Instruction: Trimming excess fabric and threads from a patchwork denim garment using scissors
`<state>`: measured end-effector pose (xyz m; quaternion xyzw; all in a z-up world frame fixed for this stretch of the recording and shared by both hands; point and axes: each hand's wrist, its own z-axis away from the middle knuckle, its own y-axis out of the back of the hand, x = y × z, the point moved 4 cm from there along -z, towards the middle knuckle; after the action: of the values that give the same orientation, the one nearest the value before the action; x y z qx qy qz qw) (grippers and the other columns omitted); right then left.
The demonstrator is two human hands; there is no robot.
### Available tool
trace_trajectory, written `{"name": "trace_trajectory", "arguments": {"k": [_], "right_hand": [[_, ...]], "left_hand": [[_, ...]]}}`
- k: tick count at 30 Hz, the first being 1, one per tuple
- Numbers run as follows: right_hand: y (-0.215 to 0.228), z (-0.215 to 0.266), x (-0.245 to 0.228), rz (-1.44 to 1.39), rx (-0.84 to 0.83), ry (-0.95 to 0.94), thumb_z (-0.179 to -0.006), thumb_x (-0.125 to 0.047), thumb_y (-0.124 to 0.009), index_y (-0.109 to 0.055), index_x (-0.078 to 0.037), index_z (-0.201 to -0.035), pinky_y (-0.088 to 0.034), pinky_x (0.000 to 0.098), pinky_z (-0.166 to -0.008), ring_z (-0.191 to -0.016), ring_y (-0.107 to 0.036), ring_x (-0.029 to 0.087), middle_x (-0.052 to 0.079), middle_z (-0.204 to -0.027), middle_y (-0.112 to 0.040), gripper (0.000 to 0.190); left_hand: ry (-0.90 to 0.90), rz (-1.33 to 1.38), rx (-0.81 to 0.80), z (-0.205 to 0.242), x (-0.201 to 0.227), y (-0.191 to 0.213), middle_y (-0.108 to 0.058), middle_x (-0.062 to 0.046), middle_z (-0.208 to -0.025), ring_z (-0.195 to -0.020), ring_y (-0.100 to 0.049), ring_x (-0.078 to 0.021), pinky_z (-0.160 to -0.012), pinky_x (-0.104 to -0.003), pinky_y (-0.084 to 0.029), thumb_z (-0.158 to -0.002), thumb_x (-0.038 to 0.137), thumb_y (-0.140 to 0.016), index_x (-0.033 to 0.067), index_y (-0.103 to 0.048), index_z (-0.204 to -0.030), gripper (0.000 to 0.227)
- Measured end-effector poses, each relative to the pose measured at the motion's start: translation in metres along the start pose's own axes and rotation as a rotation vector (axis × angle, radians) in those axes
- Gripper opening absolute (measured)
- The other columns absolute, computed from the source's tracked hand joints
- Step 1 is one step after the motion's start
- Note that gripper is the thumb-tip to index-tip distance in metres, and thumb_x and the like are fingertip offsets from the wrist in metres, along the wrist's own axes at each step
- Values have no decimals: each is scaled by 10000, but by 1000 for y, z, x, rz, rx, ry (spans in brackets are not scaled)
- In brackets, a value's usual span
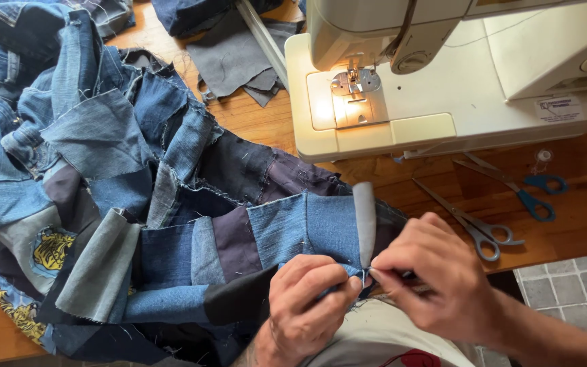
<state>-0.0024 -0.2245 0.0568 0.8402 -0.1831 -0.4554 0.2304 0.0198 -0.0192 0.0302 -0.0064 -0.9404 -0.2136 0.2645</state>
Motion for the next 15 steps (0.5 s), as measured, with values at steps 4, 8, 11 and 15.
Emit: {"name": "trace_trajectory", "arguments": {"k": [4,8,11,15], "right_hand": [[-4,0,-3,174,96,138,-1018,-88,-840,-685,-101,-1021,-465,385,-755,-702,-658,210,27,-854,-758,155],[5,1,-4,203,27,181,-1049,-104,-795,-717,-68,-1039,-455,402,-736,-725,-654,241,64,-894,-754,86],[13,11,3,215,-89,80,-1032,-124,-824,-761,-107,-1014,-459,388,-727,-745,-686,213,13,-901,-781,67],[13,35,20,252,-120,5,-984,-180,-868,-739,-131,-1085,-505,418,-851,-940,-734,254,30,-1062,-798,172]], "left_hand": [[126,-68,-78,-4,4,3,-710,-125,-1058,-776,-694,-276,-733,-402,-551,-1177,44,-649,27,-802,-1213,158],[285,-27,-69,16,-4,-5,-717,-133,-1084,-862,-712,-291,-778,-413,-602,-872,-157,-608,50,-807,-1252,477],[204,-74,-33,15,-3,-9,-732,-124,-1063,-846,-731,-270,-758,-400,-602,-1162,-20,-604,37,-823,-1197,230],[155,-53,-21,10,1,-6,-757,-176,-1182,-1021,-775,-359,-933,-462,-667,-1188,104,-594,9,-804,-1197,231]]}}
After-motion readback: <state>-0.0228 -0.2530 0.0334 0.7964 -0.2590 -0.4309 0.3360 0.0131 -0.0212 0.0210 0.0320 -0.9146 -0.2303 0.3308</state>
